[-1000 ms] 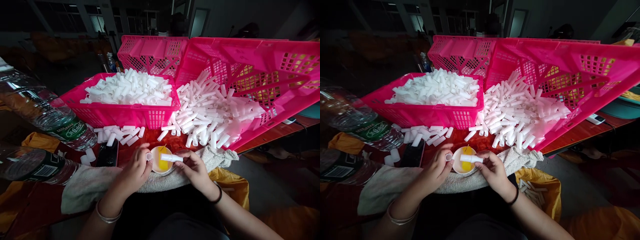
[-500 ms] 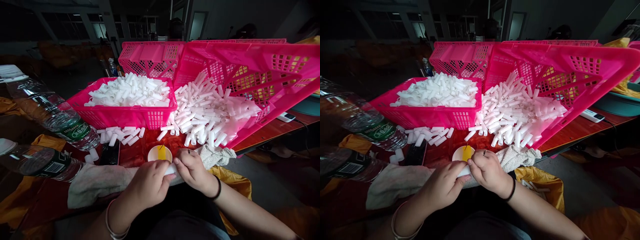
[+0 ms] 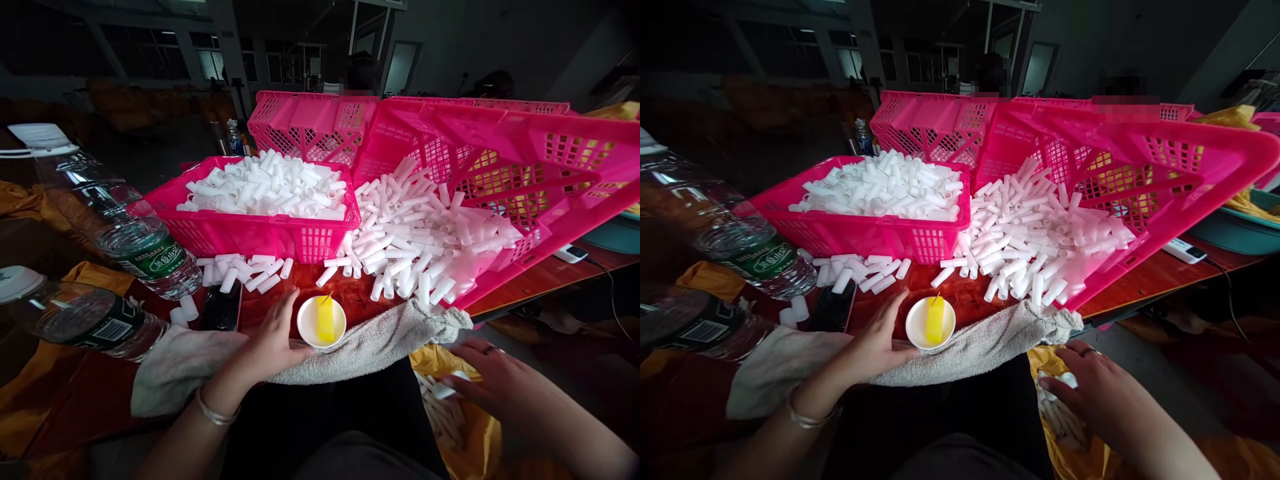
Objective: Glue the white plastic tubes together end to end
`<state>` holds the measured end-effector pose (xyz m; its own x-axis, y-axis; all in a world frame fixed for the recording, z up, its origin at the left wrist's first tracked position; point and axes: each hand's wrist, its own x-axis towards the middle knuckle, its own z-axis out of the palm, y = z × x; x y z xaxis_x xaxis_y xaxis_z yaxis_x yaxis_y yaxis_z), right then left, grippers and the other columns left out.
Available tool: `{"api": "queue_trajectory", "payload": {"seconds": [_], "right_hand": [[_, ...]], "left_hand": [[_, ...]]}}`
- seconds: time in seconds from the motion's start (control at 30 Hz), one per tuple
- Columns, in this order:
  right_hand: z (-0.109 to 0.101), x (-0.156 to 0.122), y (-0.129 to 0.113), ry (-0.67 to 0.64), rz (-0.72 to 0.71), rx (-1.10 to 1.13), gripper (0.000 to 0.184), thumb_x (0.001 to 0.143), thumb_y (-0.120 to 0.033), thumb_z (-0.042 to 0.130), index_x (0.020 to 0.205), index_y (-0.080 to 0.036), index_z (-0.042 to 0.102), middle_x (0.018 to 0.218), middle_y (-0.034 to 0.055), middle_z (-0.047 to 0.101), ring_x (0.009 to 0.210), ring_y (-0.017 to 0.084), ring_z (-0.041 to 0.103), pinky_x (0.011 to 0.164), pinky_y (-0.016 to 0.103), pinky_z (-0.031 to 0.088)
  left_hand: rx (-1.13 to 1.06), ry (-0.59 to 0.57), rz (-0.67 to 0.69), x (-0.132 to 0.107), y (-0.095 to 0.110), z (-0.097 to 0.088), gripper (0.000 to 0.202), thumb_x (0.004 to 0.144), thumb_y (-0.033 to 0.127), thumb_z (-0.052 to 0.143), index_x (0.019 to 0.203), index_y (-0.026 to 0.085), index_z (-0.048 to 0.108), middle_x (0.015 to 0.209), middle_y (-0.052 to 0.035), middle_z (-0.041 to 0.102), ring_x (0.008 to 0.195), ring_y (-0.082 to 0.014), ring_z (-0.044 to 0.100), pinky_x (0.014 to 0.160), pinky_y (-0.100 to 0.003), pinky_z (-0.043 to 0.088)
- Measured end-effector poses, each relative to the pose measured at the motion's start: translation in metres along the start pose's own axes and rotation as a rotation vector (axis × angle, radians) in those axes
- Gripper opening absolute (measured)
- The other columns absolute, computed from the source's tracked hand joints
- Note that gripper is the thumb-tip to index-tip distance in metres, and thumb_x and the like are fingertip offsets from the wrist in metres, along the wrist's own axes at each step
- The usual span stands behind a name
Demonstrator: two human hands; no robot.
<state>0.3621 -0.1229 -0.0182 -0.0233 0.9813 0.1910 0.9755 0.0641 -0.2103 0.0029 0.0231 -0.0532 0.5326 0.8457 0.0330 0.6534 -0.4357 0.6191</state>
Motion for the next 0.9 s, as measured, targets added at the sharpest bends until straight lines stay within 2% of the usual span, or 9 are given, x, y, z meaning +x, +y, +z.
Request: {"api": "queue_trajectory", "payload": {"seconds": [0.1,0.17,0.23,0.3,0.37,0.43,0.57,0.73,0.9], "right_hand": [[0.009,0.049,-0.05,-0.037,-0.127,0.089,0.032,0.095,-0.039,0.047,0.114,-0.019,0.064,0.11,0.0144,0.069,0.09,0.025,0.07,0.078,0.036,0.056],[0.013,0.089,-0.092,-0.004,-0.195,0.111,0.032,0.097,-0.028,0.045,0.121,-0.015,0.061,0.113,0.0155,0.068,0.097,0.024,0.068,0.086,0.036,0.053],[0.018,0.124,-0.124,-0.105,-0.292,0.033,0.035,0.096,-0.025,0.047,0.128,-0.015,0.057,0.107,0.0144,0.07,0.092,0.025,0.068,0.081,0.035,0.053],[0.022,0.15,-0.143,-0.225,-0.385,-0.107,0.03,0.094,-0.02,0.05,0.121,-0.013,0.063,0.094,0.0136,0.072,0.084,0.026,0.069,0.074,0.034,0.053],[0.025,0.164,-0.153,-0.294,-0.457,-0.214,0.023,0.091,-0.012,0.051,0.105,-0.011,0.069,0.086,0.0143,0.072,0.081,0.026,0.068,0.072,0.034,0.051],[0.024,0.17,-0.16,-0.3,-0.518,-0.27,0.021,0.088,-0.007,0.052,0.094,-0.01,0.072,0.088,0.0159,0.071,0.083,0.027,0.067,0.072,0.035,0.05],[0.02,0.166,-0.18,-0.274,-0.587,-0.372,0.022,0.087,-0.005,0.05,0.092,-0.008,0.072,0.095,0.0192,0.069,0.091,0.03,0.063,0.071,0.037,0.049],[0.031,0.159,-0.192,-0.301,-0.439,-0.316,0.027,0.087,-0.003,0.046,0.097,-0.005,0.071,0.097,0.0228,0.069,0.095,0.031,0.063,0.077,0.04,0.048],[0.042,0.169,-0.163,-0.34,-0.223,-0.065,0.021,0.084,-0.005,0.05,0.09,-0.005,0.071,0.088,0.0213,0.072,0.084,0.028,0.067,0.073,0.035,0.047]], "left_hand": [[-0.036,-0.06,-0.005,0.01,-0.008,0.01,0.109,0.068,0.034,0.079,0.151,0.023,0.008,0.155,-0.0175,0.029,0.143,-0.036,0.025,0.114,-0.056,0.026],[-0.062,-0.06,0.017,0.012,-0.004,0.013,0.11,0.068,0.031,0.079,0.151,0.026,0.007,0.153,-0.0151,0.035,0.142,-0.0342,0.03,0.114,-0.056,0.025],[-0.082,-0.049,0.039,0.012,-0.001,0.014,0.112,0.066,0.029,0.08,0.15,0.027,0.006,0.151,-0.0139,0.038,0.14,-0.0332,0.032,0.114,-0.055,0.024],[-0.094,-0.035,0.046,0.012,0.0,0.013,0.113,0.064,0.028,0.081,0.15,0.026,0.008,0.151,-0.0141,0.039,0.139,-0.0338,0.034,0.113,-0.055,0.026],[-0.103,-0.019,0.05,0.011,0.0,0.012,0.111,0.064,0.028,0.081,0.15,0.025,0.01,0.15,-0.0149,0.04,0.138,-0.0347,0.036,0.111,-0.056,0.028],[-0.103,-0.001,0.052,0.011,0.001,0.011,0.108,0.064,0.028,0.081,0.149,0.024,0.015,0.149,-0.0159,0.042,0.137,-0.0354,0.038,0.11,-0.057,0.029],[-0.116,0.027,0.058,0.012,0.003,0.011,0.1,0.062,0.026,0.082,0.144,0.019,0.025,0.144,-0.0186,0.046,0.133,-0.0358,0.044,0.108,-0.057,0.034],[-0.123,0.027,0.038,0.011,0.002,0.011,0.1,0.061,0.031,0.083,0.144,0.021,0.027,0.145,-0.0183,0.045,0.134,-0.0359,0.042,0.109,-0.057,0.033],[-0.148,-0.004,-0.009,0.011,0.004,0.008,0.105,0.06,0.029,0.084,0.146,0.023,0.024,0.146,-0.0157,0.046,0.135,-0.0363,0.041,0.109,-0.058,0.029]]}}
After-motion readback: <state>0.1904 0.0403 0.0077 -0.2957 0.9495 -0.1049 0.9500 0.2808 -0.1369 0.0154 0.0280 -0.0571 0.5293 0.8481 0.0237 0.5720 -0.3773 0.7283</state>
